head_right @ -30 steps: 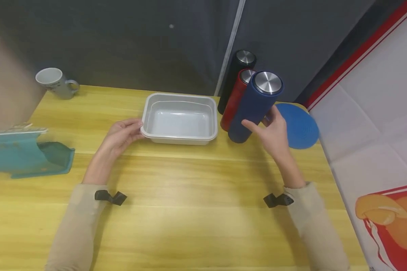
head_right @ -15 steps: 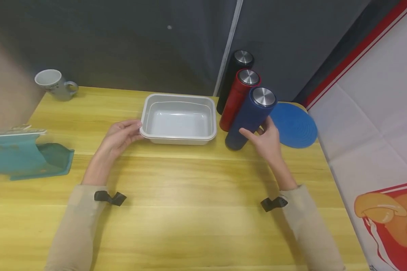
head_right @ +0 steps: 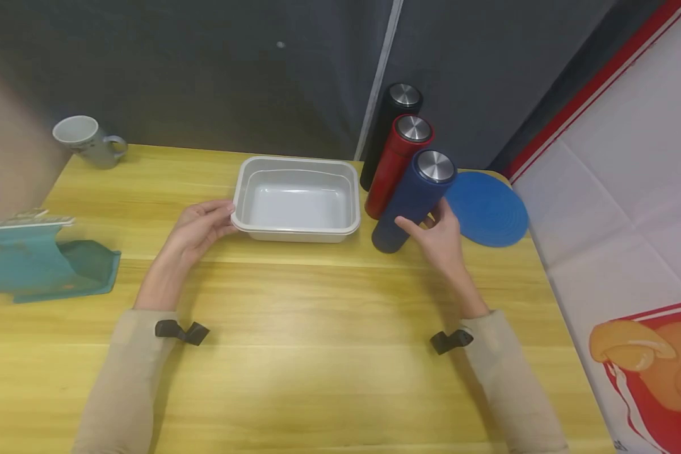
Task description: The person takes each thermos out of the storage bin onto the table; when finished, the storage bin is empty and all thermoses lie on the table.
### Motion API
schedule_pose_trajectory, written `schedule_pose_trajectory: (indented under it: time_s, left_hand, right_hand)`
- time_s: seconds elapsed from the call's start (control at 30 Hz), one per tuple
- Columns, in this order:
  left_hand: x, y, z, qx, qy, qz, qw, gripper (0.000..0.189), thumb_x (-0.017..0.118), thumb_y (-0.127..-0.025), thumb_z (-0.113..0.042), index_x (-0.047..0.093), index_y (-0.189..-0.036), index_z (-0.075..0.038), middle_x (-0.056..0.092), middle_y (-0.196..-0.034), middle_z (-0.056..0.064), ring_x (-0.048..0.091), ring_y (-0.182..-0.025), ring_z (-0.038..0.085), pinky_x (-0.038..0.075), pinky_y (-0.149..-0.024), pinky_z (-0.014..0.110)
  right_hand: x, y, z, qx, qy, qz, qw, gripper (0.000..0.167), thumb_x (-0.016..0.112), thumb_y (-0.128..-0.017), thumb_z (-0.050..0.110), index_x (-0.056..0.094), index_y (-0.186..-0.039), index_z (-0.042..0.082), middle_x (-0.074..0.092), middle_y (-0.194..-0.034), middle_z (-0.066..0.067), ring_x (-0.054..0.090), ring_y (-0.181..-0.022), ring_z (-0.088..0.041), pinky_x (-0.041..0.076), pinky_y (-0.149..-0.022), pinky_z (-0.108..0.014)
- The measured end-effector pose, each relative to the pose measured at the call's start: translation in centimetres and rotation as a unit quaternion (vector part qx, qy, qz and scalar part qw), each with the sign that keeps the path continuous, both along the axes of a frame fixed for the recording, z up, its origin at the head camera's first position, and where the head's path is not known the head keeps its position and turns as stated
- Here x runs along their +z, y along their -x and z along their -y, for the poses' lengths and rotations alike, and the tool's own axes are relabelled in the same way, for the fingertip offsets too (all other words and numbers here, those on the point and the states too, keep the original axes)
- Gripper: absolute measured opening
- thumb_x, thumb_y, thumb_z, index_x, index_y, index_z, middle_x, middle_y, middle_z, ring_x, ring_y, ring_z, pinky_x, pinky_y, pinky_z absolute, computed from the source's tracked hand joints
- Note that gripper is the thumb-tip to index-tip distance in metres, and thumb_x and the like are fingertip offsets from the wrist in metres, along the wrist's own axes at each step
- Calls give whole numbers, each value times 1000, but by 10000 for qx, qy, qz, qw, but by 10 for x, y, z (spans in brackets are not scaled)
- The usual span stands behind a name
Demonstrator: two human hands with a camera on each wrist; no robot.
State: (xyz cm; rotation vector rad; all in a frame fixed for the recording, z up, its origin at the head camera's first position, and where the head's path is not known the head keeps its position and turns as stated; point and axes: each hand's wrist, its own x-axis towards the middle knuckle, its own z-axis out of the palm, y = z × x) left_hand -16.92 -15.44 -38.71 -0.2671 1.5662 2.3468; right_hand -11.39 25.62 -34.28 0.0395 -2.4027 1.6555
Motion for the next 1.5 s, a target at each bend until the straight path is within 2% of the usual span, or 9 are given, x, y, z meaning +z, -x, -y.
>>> schedule_pose_trajectory:
  time_s: [0.2,0.4,0.6,0.9,1.13,1.27,1.4,1.5]
  left_hand:
    - [0,-1,0,6,32,44,10000,15,66,-91,-2,63,-105,3,66,-92,12,65,-76,17,58,-73,25]
    - [0,-1,0,25,71,40,10000,16,65,-91,-2,63,-106,4,66,-93,12,65,-77,18,58,-74,26]
    - [0,-2,2,116,94,60,9999,19,66,-91,-3,62,-109,4,65,-96,13,65,-78,18,59,-74,27]
    - [-2,0,2,59,205,45,9998,29,66,-92,-5,57,-117,7,65,-97,12,65,-79,18,58,-75,27]
    - [-1,2,1,33,328,27,9995,34,66,-93,-9,55,-121,8,64,-98,12,65,-80,18,58,-76,28]
    - [1,1,4,-94,352,-37,9993,37,65,-94,-12,53,-123,9,63,-98,13,64,-80,18,58,-76,28]
    - [6,-3,9,-246,565,-184,9979,43,62,-96,-16,48,-127,11,62,-95,14,65,-78,18,59,-75,28]
    - [9,-10,13,-241,1017,-367,9939,48,60,-97,-19,45,-131,12,61,-95,14,65,-76,17,59,-75,29]
  right_hand:
    - [12,-8,11,-34,-79,36,10000,63,76,-84,10,46,-138,4,55,-128,-13,56,-112,-15,49,-96,-26]
    - [11,-7,13,-21,-160,84,9998,63,76,-84,11,45,-139,4,54,-129,-14,55,-114,-18,48,-98,-29]
    - [6,-2,15,85,-136,1,9999,62,75,-84,8,45,-138,2,54,-129,-14,55,-113,-17,48,-98,-29]
    - [-15,10,2,152,-313,-42,9994,67,77,-84,11,43,-141,10,53,-133,-9,53,-118,-20,47,-100,-32]
    - [-14,10,3,217,-216,-90,9995,67,76,-85,10,42,-142,11,52,-133,-10,53,-119,-21,46,-101,-34]
    - [-15,9,3,213,-166,-54,9996,67,75,-86,10,41,-143,10,51,-134,-11,52,-119,-21,45,-102,-35]
    - [-19,4,0,184,-60,-64,9998,65,74,-86,7,41,-143,5,50,-134,-13,50,-122,-21,44,-104,-36]
    - [-23,-3,-5,216,20,-78,9997,63,71,-87,2,41,-142,0,49,-134,-16,49,-123,-23,41,-106,-37]
